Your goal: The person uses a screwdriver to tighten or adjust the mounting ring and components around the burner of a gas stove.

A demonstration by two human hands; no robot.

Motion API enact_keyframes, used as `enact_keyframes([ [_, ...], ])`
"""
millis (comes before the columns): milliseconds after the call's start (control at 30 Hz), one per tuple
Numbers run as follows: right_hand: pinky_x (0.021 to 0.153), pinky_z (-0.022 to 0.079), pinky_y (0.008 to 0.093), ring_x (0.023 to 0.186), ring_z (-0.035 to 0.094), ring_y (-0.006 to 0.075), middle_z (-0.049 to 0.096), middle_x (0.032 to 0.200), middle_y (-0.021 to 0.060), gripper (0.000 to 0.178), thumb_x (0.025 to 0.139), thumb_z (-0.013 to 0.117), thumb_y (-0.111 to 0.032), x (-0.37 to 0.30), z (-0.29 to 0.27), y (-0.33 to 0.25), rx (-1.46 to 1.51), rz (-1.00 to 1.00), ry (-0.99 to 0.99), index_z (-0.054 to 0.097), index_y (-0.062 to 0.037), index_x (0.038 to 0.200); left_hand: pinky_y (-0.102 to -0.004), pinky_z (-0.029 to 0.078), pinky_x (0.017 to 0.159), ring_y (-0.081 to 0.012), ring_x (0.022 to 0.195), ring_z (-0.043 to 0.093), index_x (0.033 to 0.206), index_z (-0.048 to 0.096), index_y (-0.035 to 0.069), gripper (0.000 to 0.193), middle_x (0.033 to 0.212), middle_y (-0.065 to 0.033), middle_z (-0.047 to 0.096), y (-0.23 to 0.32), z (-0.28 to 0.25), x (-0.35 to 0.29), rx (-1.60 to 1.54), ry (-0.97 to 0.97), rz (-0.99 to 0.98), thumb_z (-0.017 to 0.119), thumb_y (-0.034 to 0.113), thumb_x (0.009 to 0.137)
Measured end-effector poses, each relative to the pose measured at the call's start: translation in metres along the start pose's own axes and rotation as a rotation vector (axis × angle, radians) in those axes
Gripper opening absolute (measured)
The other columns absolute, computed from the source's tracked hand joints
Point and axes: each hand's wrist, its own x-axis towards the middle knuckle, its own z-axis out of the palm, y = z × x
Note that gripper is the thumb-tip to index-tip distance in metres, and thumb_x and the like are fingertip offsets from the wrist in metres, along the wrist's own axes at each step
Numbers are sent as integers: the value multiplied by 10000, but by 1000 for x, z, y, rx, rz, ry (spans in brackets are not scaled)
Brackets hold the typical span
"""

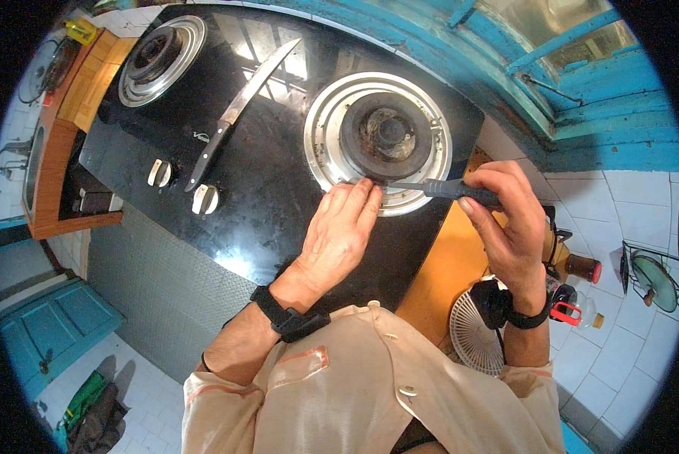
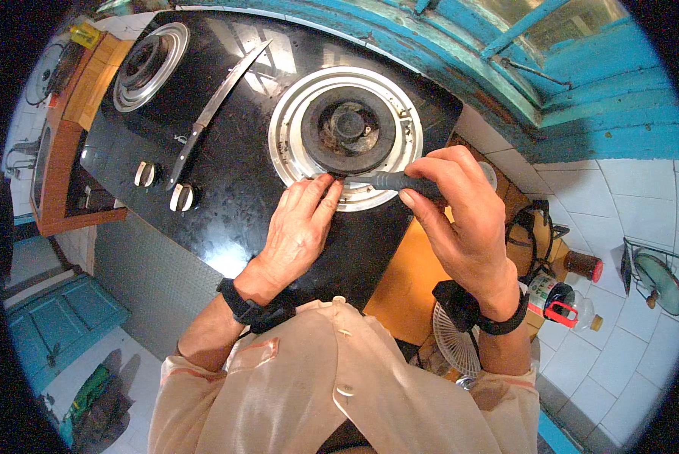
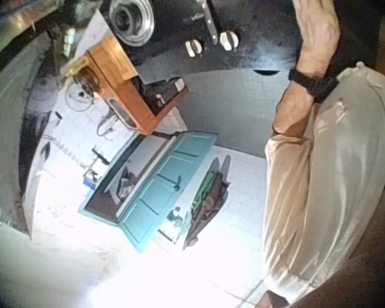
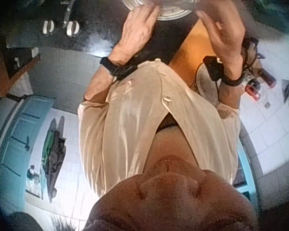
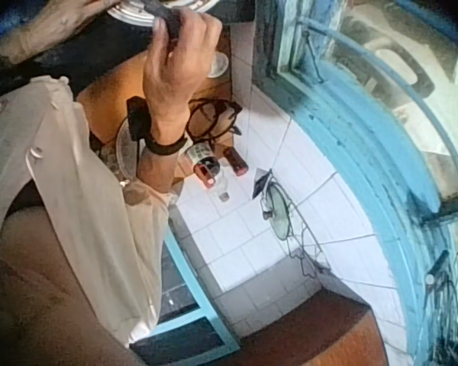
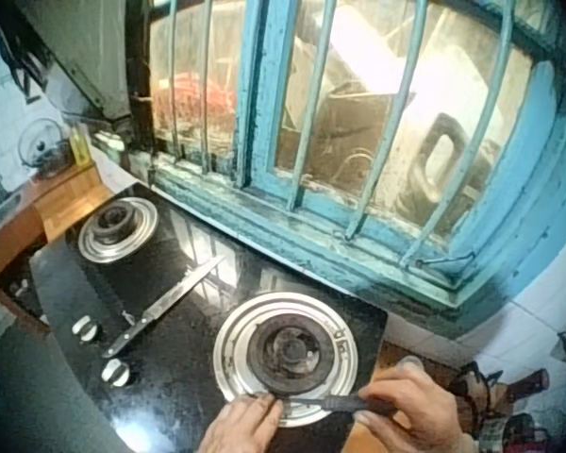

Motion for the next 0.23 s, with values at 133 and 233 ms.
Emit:
enact_keyframes([
  [133,668,522,306,802,626,215,621,1007,117,258,850,744,34,4,-2,3,-41,-35,-36,646,0,1086,-437,488,986,-347,1115,590,1286,606,-57,465,1287,-200,590,-1,-3,0,6,-21,6,653,25,831],
  [233,691,533,315,824,632,230,620,1018,121,252,863,739,28,8,-4,5,-11,-20,-64,643,-4,1094,-437,463,1026,-346,1174,560,1317,586,-49,477,1344,-205,551,-1,-5,-1,15,-105,-2,652,38,852],
])
